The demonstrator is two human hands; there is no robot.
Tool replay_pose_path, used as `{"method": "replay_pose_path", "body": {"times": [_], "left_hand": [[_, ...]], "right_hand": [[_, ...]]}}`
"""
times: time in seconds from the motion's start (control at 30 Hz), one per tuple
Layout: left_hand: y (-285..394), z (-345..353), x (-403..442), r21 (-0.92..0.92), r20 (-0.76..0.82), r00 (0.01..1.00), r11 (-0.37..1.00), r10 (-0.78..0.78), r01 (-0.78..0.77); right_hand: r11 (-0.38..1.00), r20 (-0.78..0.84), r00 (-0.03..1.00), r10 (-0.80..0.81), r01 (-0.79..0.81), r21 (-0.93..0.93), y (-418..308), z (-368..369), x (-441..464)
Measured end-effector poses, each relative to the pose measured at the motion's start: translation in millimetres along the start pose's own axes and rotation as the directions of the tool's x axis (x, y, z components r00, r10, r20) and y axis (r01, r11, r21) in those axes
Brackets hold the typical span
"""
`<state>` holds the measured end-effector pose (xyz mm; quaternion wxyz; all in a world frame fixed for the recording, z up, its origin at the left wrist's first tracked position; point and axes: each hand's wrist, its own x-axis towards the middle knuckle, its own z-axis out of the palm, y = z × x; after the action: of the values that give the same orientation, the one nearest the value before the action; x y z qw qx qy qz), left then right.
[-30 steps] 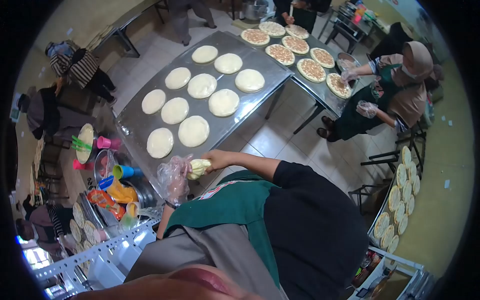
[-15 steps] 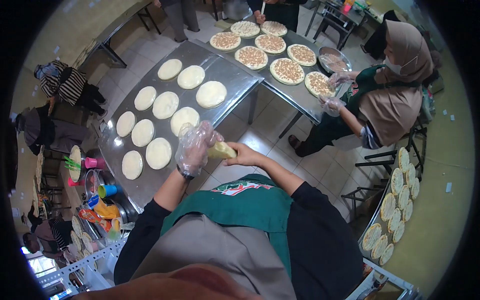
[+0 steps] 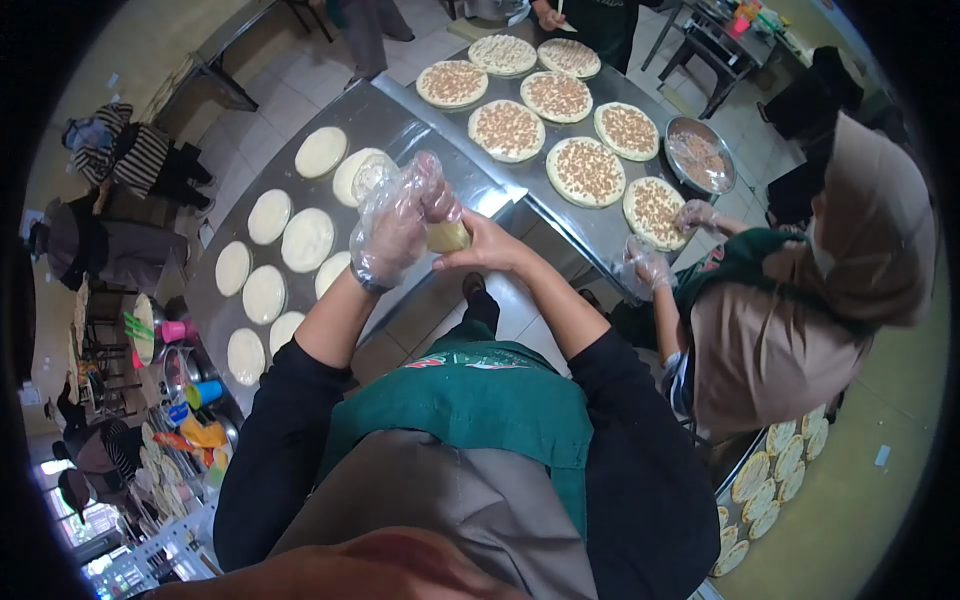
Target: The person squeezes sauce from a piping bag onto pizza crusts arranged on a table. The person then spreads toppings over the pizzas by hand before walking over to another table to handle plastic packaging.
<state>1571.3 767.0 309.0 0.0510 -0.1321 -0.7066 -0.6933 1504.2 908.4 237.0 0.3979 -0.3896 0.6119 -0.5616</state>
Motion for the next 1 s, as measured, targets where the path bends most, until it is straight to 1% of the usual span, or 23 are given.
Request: {"method": "replay_pose_path", "body": {"times": [0.03, 0.07, 0.1, 0.13, 0.17, 0.23, 0.27, 0.3, 0.37, 0.43, 0.5, 0.53, 0.57, 0.63, 0.7, 0.73, 0.77, 0.8, 0.83, 0.87, 0.9, 0.97, 1.0], "left_hand": [[-7.2, -8.5, 19.5, -0.003, 0.001, 1.0, 1.0, 0.007, -0.007], [-13.1, -14.2, 36.1, 0.496, -0.074, 0.967, 0.85, 0.246, -0.178], [-15.4, -21.0, 55.4, 0.866, -0.024, 0.878, 0.449, 0.477, -0.22], [-29.2, -30.6, 74.8, 0.525, -0.159, 0.985, 0.85, 0.066, 0.028], [-35.7, -39.8, 94.6, 0.517, -0.167, 0.985, 0.855, 0.054, 0.041], [-39.5, -56.2, 134.3, 0.834, -0.048, 0.936, 0.53, 0.349, -0.155], [-51.2, -66.6, 152.2, 0.408, -0.121, 0.98, 0.893, -0.156, 0.192], [-63.1, -74.5, 170.5, 0.398, -0.13, 0.977, 0.893, -0.171, 0.21], [-86.5, -84.5, 196.8, 0.705, -0.092, 0.959, 0.697, 0.269, -0.128], [-79.3, -98.2, 222.5, 0.679, -0.096, 0.989, 0.734, 0.111, -0.016], [-81.4, -112.9, 250.4, 0.48, -0.002, 0.986, 0.865, -0.169, 0.149], [-120.8, -123.7, 257.1, 0.828, 0.111, 0.99, 0.559, -0.092, -0.041], [-150.7, -130.0, 268.3, 0.829, 0.086, 0.991, 0.559, -0.104, -0.014], [-193.9, -139.9, 289.5, 0.815, 0.181, 0.928, 0.478, 0.325, -0.327], [-193.5, -147.1, 308.4, 0.841, 0.193, 0.946, 0.452, 0.262, -0.297], [-176.1, -144.0, 326.8, 0.745, 0.127, 0.984, 0.643, 0.121, -0.176], [-162.2, -145.0, 344.2, 0.613, 0.084, 0.996, 0.79, -0.028, -0.03], [-154.0, -149.7, 357.4, 0.605, 0.072, 0.997, 0.796, -0.042, -0.011], [-147.1, -154.3, 368.8, 0.605, -0.026, 0.947, 0.749, -0.321, 0.271], [-147.5, -157.9, 375.4, 0.582, -0.116, 0.813, 0.624, -0.57, 0.521], [-164.2, -163.6, 376.5, 0.578, -0.12, 0.807, 0.621, -0.578, 0.53], [-221.0, -185.3, 373.8, 0.492, -0.199, 0.92, 0.777, -0.339, 0.392], [-225.7, -195.6, 370.4, 0.85, 0.018, 0.99, 0.523, -0.142, 0.059]], "right_hand": [[1.0, -0.044, 0.999, -0.027, 0.026, -0.009, -5.6, -16.9, 17.0], [0.999, -0.086, 0.995, -0.045, 0.044, -0.014, -7.4, -31.2, 31.7], [0.999, -0.083, 0.996, -0.034, 0.033, -0.018, -6.8, -49.0, 49.3], [0.999, -0.068, 0.996, -0.051, 0.049, -0.021, -5.3, -65.3, 65.5], [0.997, -0.053, 0.996, -0.07, 0.069, -0.018, -3.4, -78.8, 80.3], [0.99, -0.045, 0.998, 0.052, -0.045, 0.136, -20.0, -103.4, 104.5], [0.978, -0.019, 0.996, 0.087, -0.082, 0.19, -14.7, -119.7, 118.6], [0.963, 0.01, 0.993, 0.121, -0.12, 0.241, -12.9, -135.0, 131.7], [0.975, -0.028, 0.987, 0.156, -0.149, 0.166, -8.7, -161.5, 153.4], [0.978, -0.148, 0.967, 0.208, -0.202, 0.054, 12.0, -189.0, 179.3], [0.933, -0.266, 0.938, 0.221, -0.283, -0.221, 22.6, -220.2, 199.2], [0.932, -0.243, 0.94, 0.241, -0.294, -0.213, 33.7, -233.2, 206.4], [0.952, -0.275, 0.934, 0.229, -0.274, -0.136, 42.6, -248.4, 217.2], [0.967, -0.292, 0.929, 0.228, -0.25, -0.04, 75.7, -282.5, 243.9], [0.978, -0.326, 0.945, 0.013, -0.079, -0.192, 131.8, -311.9, 265.9], [0.98, -0.318, 0.948, 0.028, -0.089, -0.177, 134.8, -316.7, 276.4], [0.997, -0.395, 0.915, 0.078, -0.08, 0.012, 127.4, -322.8, 288.7], [0.978, -0.458, 0.877, 0.146, -0.059, 0.199, 123.5, -326.9, 297.3], [0.975, -0.448, 0.879, 0.165, -0.076, 0.209, 127.2, -329.6, 302.6], [0.976, -0.465, 0.872, 0.156, -0.062, 0.211, 129.6, -332.3, 309.2], [0.976, -0.483, 0.864, 0.144, -0.046, 0.211, 134.2, -334.5, 316.7], [0.986, -0.54, 0.834, 0.113, -0.026, 0.166, 147.7, -329.1, 329.4], [0.974, -0.525, 0.841, 0.126, -0.006, 0.224, 152.4, -324.3, 333.3]]}}
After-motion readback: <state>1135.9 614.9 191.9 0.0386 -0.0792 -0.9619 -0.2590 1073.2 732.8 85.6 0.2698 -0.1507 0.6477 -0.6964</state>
